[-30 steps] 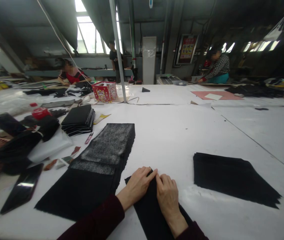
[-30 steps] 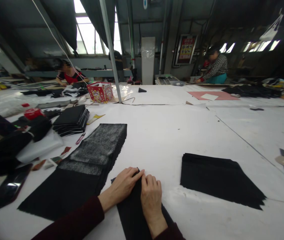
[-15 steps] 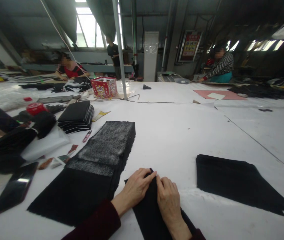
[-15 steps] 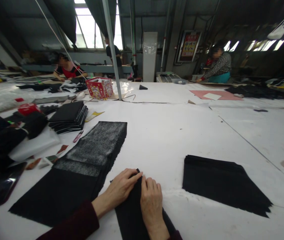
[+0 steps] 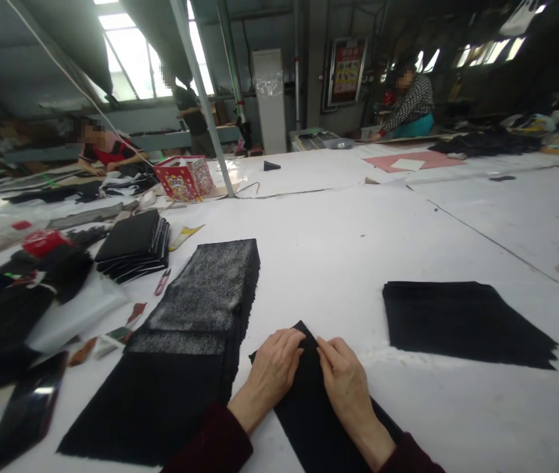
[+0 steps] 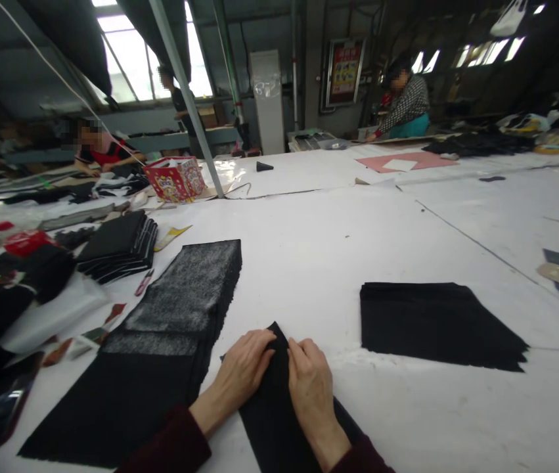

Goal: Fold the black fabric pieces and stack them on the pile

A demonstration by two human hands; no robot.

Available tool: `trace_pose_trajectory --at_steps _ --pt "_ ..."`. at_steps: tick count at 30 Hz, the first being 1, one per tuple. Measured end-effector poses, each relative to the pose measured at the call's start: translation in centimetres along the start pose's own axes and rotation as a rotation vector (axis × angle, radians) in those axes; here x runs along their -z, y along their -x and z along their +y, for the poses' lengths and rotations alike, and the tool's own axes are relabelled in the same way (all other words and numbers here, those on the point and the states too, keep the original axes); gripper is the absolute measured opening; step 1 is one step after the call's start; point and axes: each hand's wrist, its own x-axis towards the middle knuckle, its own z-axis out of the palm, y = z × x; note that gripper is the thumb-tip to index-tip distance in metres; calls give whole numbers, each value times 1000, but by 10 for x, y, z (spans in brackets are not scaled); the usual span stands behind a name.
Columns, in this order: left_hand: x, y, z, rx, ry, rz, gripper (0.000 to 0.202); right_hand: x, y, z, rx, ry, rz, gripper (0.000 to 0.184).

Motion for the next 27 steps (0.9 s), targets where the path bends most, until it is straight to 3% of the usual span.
trace_pose_trajectory --at_steps 5,9,15,27 --pt "9 -6 5 -74 -130 -128 25 -5 -2 -2 34 129 26 25" --pt "12 -9 5 -96 -173 -187 29 -5 0 -2 153 255 42 26" --pt "5 -8 1 -89 -190 -183 52 -7 5 -3 243 369 15 30" --pt "-2 -5 -5 -65 -182 -149 48 -8 5 -4 258 372 -11 35"
